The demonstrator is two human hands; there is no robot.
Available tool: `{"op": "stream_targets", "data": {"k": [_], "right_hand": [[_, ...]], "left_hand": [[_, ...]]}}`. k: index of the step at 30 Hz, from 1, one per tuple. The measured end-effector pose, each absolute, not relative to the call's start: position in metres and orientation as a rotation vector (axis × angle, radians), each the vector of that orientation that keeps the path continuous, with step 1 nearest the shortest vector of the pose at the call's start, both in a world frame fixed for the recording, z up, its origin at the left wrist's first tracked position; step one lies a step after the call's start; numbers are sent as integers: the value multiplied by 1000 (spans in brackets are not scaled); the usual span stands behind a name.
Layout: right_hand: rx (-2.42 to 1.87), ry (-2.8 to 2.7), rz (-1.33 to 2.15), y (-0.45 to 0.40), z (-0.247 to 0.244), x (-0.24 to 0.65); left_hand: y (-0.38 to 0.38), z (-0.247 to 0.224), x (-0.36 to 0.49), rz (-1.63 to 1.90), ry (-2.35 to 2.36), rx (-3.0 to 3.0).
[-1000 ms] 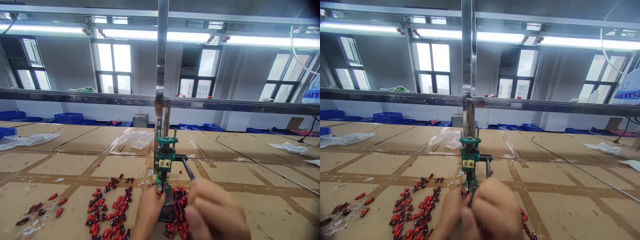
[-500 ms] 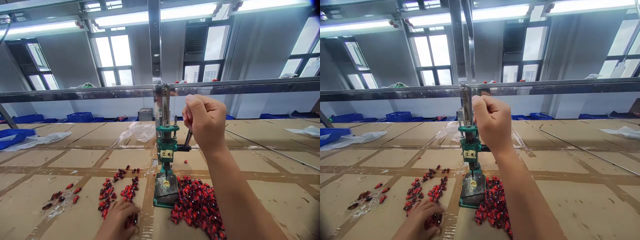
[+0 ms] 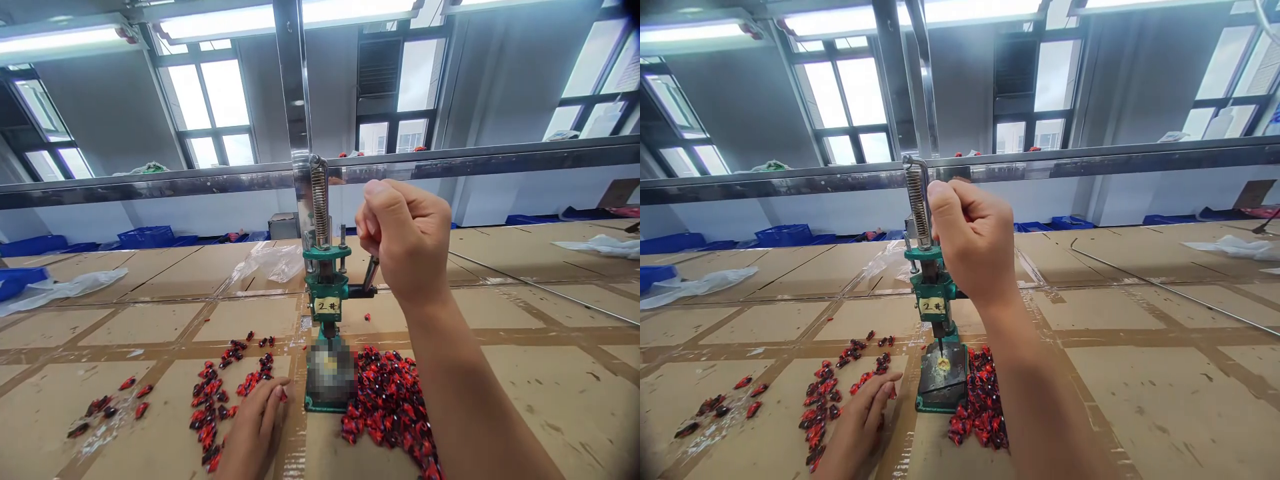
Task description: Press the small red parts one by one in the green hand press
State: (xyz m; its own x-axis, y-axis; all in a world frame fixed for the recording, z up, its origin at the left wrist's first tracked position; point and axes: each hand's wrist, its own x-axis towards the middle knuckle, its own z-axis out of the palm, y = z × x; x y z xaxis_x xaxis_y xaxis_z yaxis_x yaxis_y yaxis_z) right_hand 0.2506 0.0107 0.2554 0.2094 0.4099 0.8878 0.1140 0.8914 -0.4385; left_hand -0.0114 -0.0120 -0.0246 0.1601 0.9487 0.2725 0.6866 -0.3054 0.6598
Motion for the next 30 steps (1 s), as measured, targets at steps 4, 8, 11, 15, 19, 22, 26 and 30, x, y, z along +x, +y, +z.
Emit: {"op": "stream_targets", "data": {"k": [4, 8, 11, 15, 19, 22, 26, 30], "right_hand": [[-436, -1333, 230, 12, 255, 249], [-434, -1346, 273, 12, 253, 250], [-444, -1367, 285, 13, 253, 251], [-450, -1359, 264, 13, 253, 251], [-452, -1359, 289, 13, 251, 250], [-447, -1353, 303, 13, 250, 250], [-444, -1340, 325, 14, 254, 251], [-470, -1322, 318, -2, 244, 249]], "left_hand": [[8, -29, 23, 982, 1466, 1919], [27, -35, 57, 920, 1398, 1981], [37, -37, 72, 939, 1337, 2122], [46, -41, 81, 943, 1386, 2245], [51, -48, 81, 975, 1354, 2275], [50, -49, 79, 986, 1316, 2301], [48, -42, 80, 971, 1309, 2310], [49, -41, 78, 962, 1310, 2331]]}}
